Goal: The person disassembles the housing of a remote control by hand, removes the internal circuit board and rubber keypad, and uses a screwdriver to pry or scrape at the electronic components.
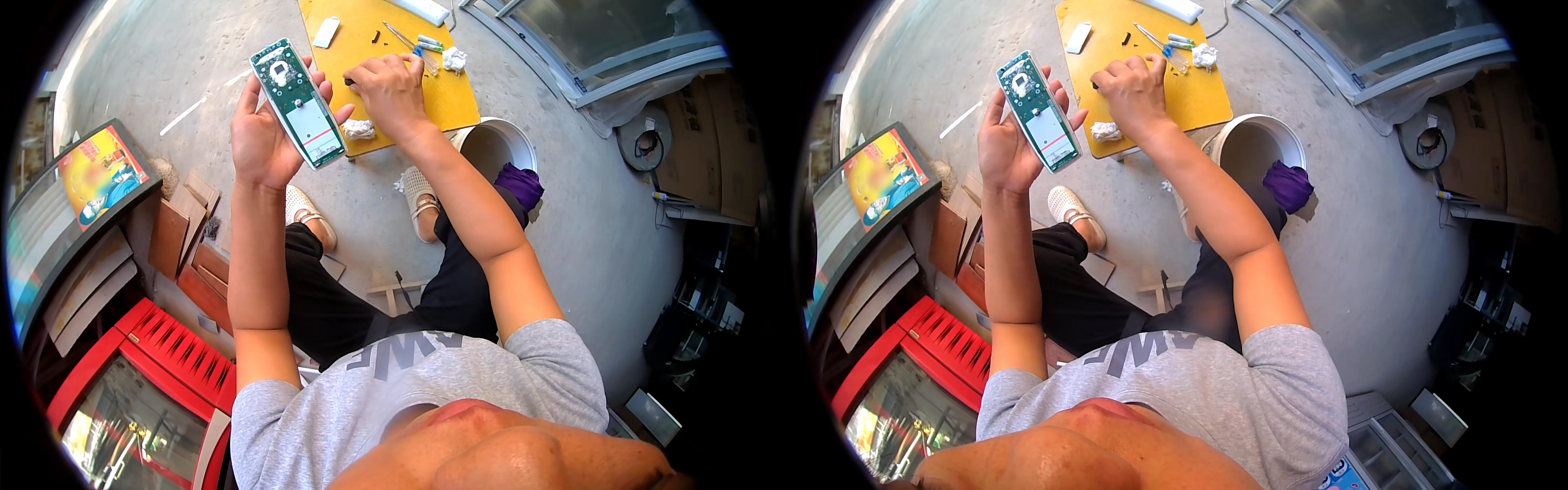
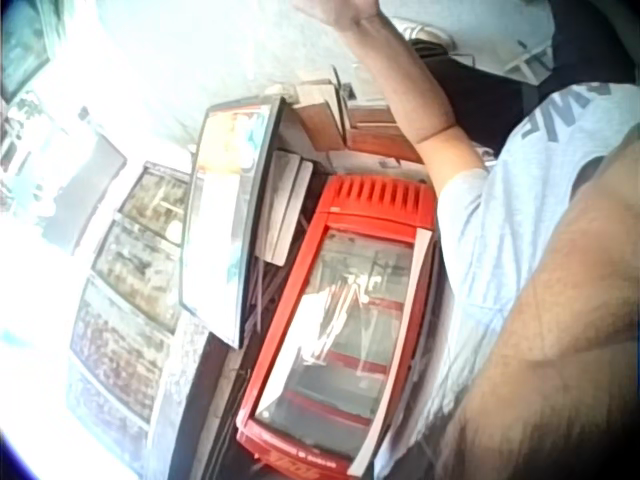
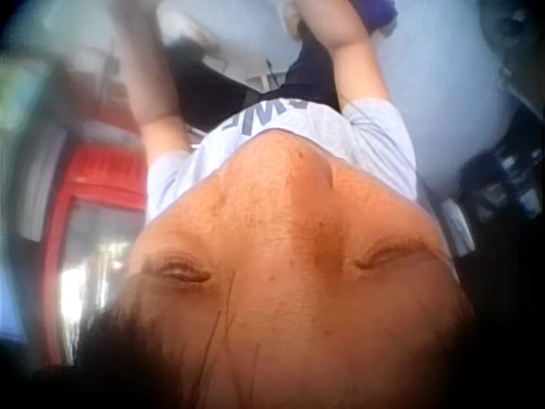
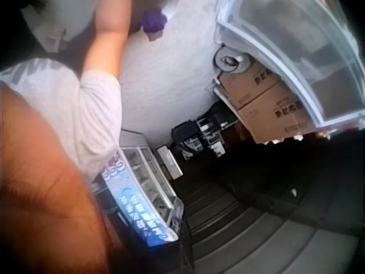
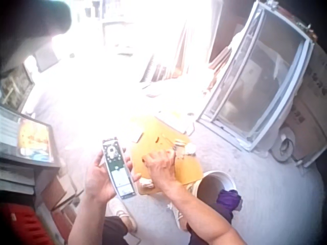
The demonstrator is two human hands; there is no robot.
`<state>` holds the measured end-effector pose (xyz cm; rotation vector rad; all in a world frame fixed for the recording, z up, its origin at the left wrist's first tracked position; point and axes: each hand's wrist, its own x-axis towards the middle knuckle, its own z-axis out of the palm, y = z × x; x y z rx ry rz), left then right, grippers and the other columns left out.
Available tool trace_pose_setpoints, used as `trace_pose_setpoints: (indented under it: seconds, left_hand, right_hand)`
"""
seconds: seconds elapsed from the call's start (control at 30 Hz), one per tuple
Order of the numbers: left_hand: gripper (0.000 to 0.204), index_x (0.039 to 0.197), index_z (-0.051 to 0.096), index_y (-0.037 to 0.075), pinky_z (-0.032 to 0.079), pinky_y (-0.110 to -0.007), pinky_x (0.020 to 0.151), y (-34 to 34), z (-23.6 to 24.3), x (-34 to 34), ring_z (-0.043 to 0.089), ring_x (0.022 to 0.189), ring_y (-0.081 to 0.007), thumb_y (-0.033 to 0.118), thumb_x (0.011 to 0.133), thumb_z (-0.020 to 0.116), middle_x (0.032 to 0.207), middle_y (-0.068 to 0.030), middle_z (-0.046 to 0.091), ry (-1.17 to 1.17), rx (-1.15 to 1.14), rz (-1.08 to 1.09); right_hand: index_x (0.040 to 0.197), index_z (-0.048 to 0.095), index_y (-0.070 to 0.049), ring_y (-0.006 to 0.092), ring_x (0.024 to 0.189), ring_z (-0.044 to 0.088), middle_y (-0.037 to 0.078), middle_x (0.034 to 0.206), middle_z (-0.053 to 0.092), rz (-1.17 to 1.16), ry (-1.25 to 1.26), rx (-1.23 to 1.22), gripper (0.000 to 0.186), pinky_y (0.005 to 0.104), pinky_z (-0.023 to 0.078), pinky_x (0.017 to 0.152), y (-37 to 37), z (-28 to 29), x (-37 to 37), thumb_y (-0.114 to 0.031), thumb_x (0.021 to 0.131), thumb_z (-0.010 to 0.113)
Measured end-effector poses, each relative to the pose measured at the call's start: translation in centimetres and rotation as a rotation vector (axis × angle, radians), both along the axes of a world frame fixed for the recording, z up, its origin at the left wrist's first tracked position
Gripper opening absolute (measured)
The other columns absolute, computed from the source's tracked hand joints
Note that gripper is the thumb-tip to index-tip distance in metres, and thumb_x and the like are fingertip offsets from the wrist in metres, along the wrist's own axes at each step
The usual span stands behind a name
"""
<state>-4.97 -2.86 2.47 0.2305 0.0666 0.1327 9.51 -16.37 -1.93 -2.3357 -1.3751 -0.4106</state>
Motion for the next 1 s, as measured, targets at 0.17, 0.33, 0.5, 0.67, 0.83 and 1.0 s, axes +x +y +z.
trace_pose_setpoints:
  seconds: [0.17, 0.33, 0.5, 0.67, 0.83, 1.0]
  left_hand:
    - [0.056, 0.139, 0.041, 0.0, 0.037, -0.06, 0.106, -0.2, -0.2, 0.0, 0.063, 0.108, -0.0292, 0.04, 0.103, 0.027, 0.116, -0.0184, 0.063, -0.02, 0.003, 0.004]
    - [0.057, 0.138, 0.043, 0.0, 0.04, -0.059, 0.105, -0.7, -0.4, 0.2, 0.063, 0.107, -0.0283, 0.041, 0.102, 0.027, 0.116, -0.0172, 0.063, -0.038, -0.014, -0.013]
    - [0.055, 0.136, 0.047, 0.001, 0.044, -0.059, 0.101, -1.6, -0.7, 0.6, 0.064, 0.105, -0.0285, 0.042, 0.102, 0.029, 0.113, -0.0169, 0.063, 0.074, 0.031, -0.003]
    - [0.056, 0.133, 0.049, 0.003, 0.047, -0.059, 0.097, -3.0, -0.3, 1.1, 0.064, 0.103, -0.0283, 0.044, 0.102, 0.027, 0.11, -0.0164, 0.063, 0.186, 0.014, -0.028]
    - [0.058, 0.131, 0.051, 0.003, 0.051, -0.056, 0.093, -4.0, -0.3, 1.7, 0.066, 0.097, -0.0255, 0.046, 0.103, 0.024, 0.107, -0.0139, 0.065, 0.172, 0.047, -0.045]
    - [0.06, 0.131, 0.051, 0.005, 0.053, -0.055, 0.091, -4.9, -0.1, 2.2, 0.066, 0.096, -0.0245, 0.05, 0.102, 0.024, 0.104, -0.0133, 0.066, 0.188, 0.056, -0.038]
  right_hand:
    - [0.095, 0.068, -0.011, 0.0213, 0.09, 0.064, 0.002, 0.087, 0.068, 0.007, 0.137, 0.301, 0.012, 0.0453, 0.039, 0.094, -0.1, 2.0, 0.3, -0.015, 0.085, 0.066]
    - [0.105, 0.061, -0.003, 0.0206, 0.085, 0.071, 0.01, 0.096, 0.07, -0.007, 0.69, 0.656, 0.021, 0.0289, 0.054, 0.073, -1.7, 3.5, 3.2, -0.012, 0.088, 0.069]
    - [0.109, 0.061, -0.002, 0.0183, 0.089, 0.07, 0.009, 0.097, 0.069, -0.051, 0.679, 0.647, 0.021, 0.0284, 0.054, 0.076, -3.7, 3.4, 4.4, -0.012, 0.09, 0.066]
    - [0.117, 0.062, -0.006, 0.019, 0.089, 0.07, 0.01, 0.1, 0.067, -0.012, 0.442, 0.482, 0.027, 0.0286, 0.053, 0.078, -4.0, 2.9, 4.1, -0.009, 0.091, 0.064]
    - [0.119, 0.06, -0.008, 0.0198, 0.09, 0.07, 0.01, 0.098, 0.067, -0.009, 0.374, 0.392, 0.028, 0.0289, 0.054, 0.078, -4.1, 3.0, 3.5, -0.007, 0.091, 0.063]
    - [0.119, 0.054, -0.009, 0.0197, 0.09, 0.07, 0.009, 0.098, 0.068, -0.049, 0.384, 0.45, 0.029, 0.0305, 0.054, 0.078, -4.5, 3.6, 2.7, -0.005, 0.092, 0.063]
